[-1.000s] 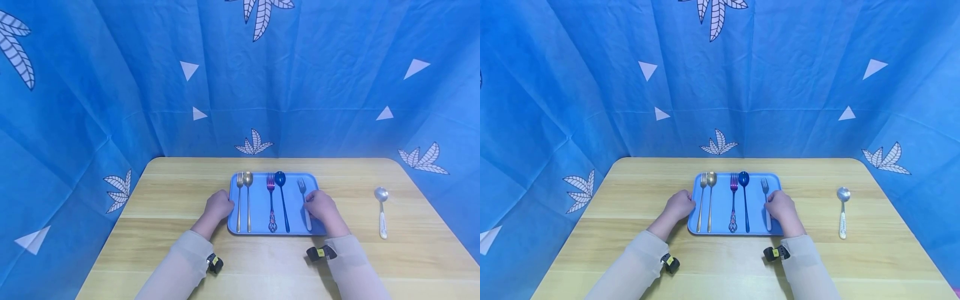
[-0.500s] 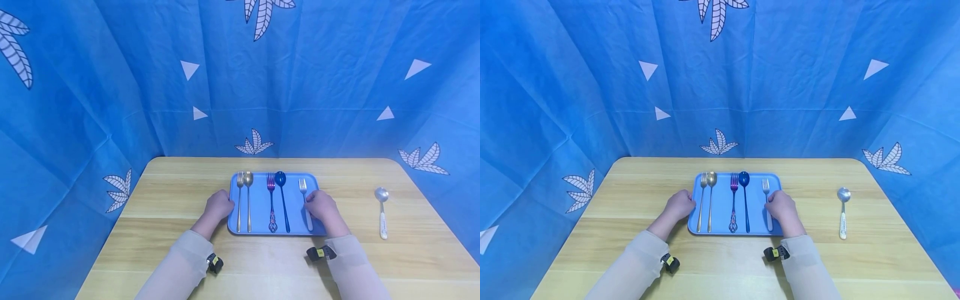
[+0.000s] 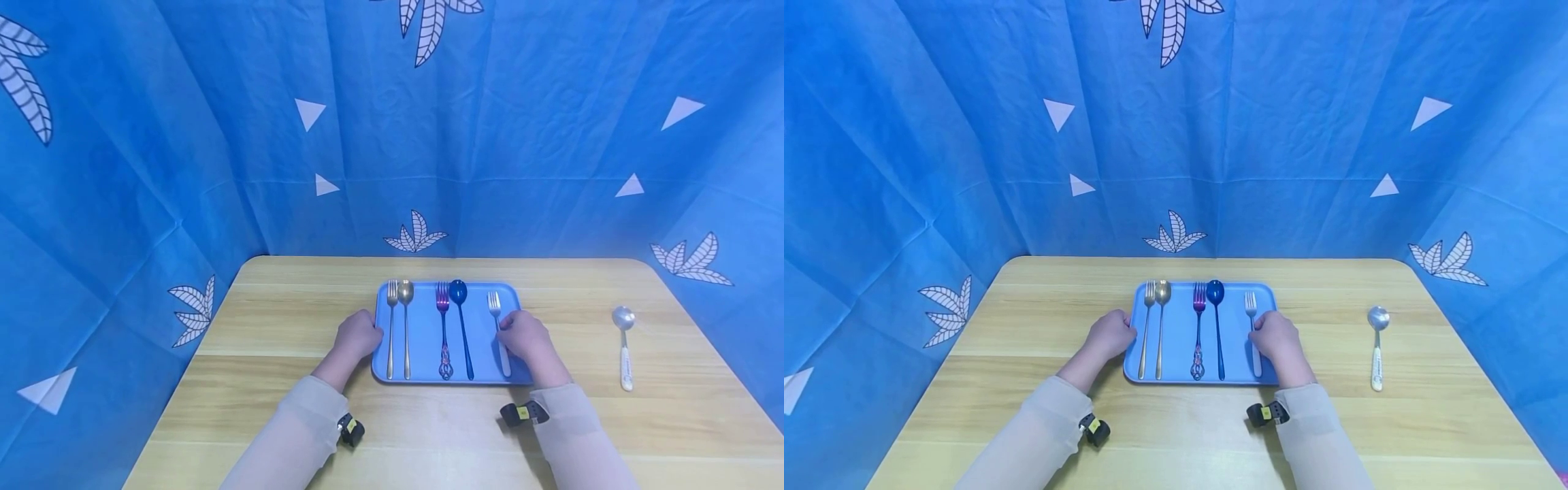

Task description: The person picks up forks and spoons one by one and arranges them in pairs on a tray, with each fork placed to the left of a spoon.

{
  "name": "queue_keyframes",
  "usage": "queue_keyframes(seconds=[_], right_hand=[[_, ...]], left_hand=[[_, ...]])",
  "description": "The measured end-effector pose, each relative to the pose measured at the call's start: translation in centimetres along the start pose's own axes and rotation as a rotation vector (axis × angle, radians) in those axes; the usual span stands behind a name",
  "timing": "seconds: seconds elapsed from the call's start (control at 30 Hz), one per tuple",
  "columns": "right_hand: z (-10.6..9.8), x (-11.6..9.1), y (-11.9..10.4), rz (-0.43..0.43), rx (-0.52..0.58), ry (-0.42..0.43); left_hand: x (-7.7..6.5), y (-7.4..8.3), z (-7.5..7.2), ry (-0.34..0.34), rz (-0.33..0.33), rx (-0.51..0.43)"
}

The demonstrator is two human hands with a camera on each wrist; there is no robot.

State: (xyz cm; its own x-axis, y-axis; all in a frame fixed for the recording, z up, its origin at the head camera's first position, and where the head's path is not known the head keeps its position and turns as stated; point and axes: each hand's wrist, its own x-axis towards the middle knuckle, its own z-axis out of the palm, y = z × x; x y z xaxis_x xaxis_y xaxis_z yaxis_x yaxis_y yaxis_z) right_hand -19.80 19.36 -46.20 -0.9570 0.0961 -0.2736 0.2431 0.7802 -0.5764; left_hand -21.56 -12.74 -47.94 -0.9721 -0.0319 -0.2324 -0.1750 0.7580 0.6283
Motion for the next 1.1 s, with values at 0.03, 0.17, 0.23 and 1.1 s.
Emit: queue_keyframes(seconds=[0.03, 0.17, 0.23, 1.1], right_hand=[[0.0, 0.03, 0.03, 0.0, 0.0, 0.0], [0.03, 0.09, 0.01, 0.003, 0.002, 0.001], [0.06, 0.08, -0.03, 0.004, 0.006, 0.001], [0.07, -0.14, -0.16, -0.006, 0.012, 0.0]], left_hand=[[0.0, 0.01, 0.01, -0.001, 0.002, 0.001], [0.07, 0.05, 0.01, -0.001, 0.007, 0.006], [0.12, 0.07, 0.02, -0.002, 0.007, 0.007], [0.17, -0.13, 0.13, -0.007, 0.007, -0.014]])
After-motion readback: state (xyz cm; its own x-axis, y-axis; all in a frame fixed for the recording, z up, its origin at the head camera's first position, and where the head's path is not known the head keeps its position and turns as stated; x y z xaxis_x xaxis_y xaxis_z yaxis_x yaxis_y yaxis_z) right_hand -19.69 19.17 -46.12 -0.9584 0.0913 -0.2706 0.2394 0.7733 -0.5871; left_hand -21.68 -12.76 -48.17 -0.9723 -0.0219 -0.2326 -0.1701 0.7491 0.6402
